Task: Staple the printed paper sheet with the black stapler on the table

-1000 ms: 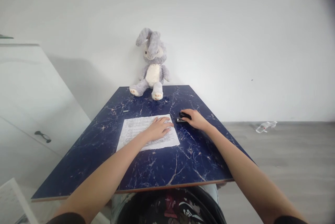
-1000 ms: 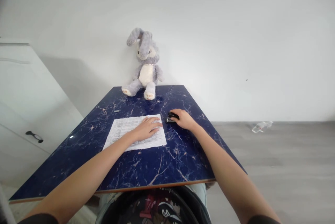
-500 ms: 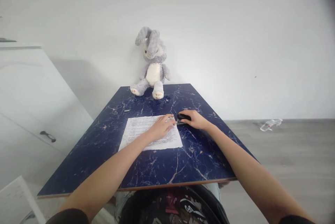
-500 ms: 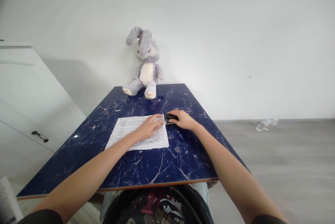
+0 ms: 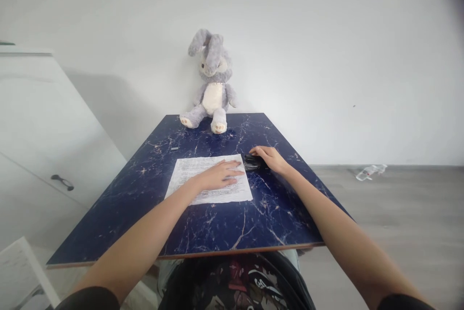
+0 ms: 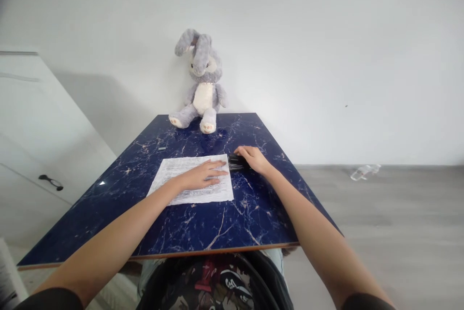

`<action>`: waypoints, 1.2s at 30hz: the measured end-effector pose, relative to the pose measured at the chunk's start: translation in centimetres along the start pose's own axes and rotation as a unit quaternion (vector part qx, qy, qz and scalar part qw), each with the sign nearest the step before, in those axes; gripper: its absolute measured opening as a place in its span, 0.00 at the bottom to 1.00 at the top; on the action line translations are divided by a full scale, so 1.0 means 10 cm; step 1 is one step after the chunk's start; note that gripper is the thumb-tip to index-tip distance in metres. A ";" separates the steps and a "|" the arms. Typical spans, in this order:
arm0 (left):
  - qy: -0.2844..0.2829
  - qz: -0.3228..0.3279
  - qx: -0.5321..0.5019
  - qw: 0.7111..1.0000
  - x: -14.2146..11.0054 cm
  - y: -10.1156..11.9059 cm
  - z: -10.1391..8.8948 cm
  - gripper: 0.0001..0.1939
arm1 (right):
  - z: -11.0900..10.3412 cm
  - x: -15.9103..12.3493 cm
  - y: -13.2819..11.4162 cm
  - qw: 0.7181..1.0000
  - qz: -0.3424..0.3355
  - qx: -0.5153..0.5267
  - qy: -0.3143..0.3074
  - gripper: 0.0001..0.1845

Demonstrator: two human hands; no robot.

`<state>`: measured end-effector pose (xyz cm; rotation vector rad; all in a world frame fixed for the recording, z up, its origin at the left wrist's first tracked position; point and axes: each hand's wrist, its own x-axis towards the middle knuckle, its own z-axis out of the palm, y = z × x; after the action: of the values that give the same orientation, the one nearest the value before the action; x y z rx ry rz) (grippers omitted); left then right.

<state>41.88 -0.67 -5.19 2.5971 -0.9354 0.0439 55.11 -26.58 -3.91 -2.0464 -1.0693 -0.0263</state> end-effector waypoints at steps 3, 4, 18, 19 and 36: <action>-0.008 -0.009 0.004 1.000 0.02 0.01 0.02 0.24 | 0.04 0.03 0.10 0.998 0.050 -0.002 0.028 0.30; -0.014 -0.013 0.005 1.000 0.02 0.01 0.03 0.25 | 0.05 0.04 0.13 0.998 0.060 -0.001 0.029 0.30; -0.013 -0.032 0.010 0.999 0.06 0.05 0.08 0.25 | 0.10 0.08 0.09 0.998 0.036 -0.018 0.038 0.25; -0.012 -0.032 0.010 0.999 0.06 0.05 0.09 0.25 | 0.11 0.09 0.05 0.998 0.029 -0.038 0.048 0.24; 0.024 -0.025 -0.031 0.999 0.10 0.01 0.18 0.23 | 0.38 0.05 -0.40 0.903 -0.017 -0.429 -0.035 0.27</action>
<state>42.42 -1.96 -6.64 2.5499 -0.8417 0.0622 51.44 -22.46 -3.64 -2.8169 -1.2722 -0.5328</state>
